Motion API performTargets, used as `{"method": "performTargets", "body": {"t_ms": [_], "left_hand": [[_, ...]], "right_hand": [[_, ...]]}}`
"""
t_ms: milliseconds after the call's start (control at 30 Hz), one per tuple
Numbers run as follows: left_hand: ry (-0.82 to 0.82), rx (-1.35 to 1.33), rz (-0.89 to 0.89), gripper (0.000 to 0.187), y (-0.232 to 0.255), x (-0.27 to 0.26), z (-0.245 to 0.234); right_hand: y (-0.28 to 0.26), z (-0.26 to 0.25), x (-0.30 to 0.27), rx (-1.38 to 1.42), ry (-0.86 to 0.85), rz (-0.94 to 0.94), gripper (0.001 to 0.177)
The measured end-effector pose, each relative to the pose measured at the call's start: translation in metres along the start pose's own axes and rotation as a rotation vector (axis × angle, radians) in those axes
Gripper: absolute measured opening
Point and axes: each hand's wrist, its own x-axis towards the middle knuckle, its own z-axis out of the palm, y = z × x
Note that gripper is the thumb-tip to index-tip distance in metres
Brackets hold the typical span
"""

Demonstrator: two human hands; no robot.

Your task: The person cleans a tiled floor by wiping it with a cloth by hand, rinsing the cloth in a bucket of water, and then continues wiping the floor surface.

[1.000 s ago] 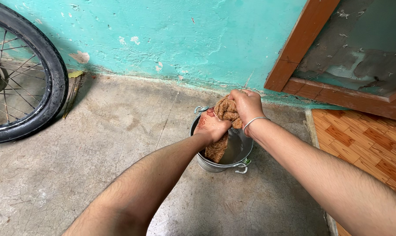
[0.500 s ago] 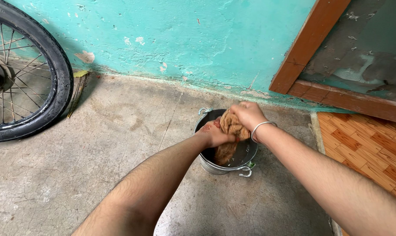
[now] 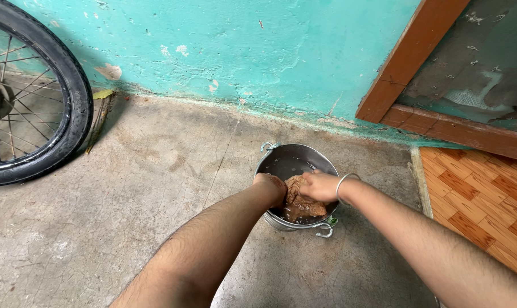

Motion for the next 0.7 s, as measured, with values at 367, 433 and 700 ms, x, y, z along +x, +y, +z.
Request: {"method": "performTargets", "body": {"t_ms": [367,433,700], "left_hand": [[-0.013,0.077,0.026,0.05,0.002,0.024,0.014],[0.005,0.09,0.028,0.051,0.003,0.026,0.016],[0.023,-0.073,-0.034,0.052,0.007,0.022,0.013]], "right_hand": [[-0.059,-0.003,-0.021,-0.272,-0.144,0.235,0.066],[-0.054,0.001,-0.011,-0.307,-0.168,0.247,0.07],[-0.049,0.013,0.01,-0.32,-0.137,0.327,0.09]]}}
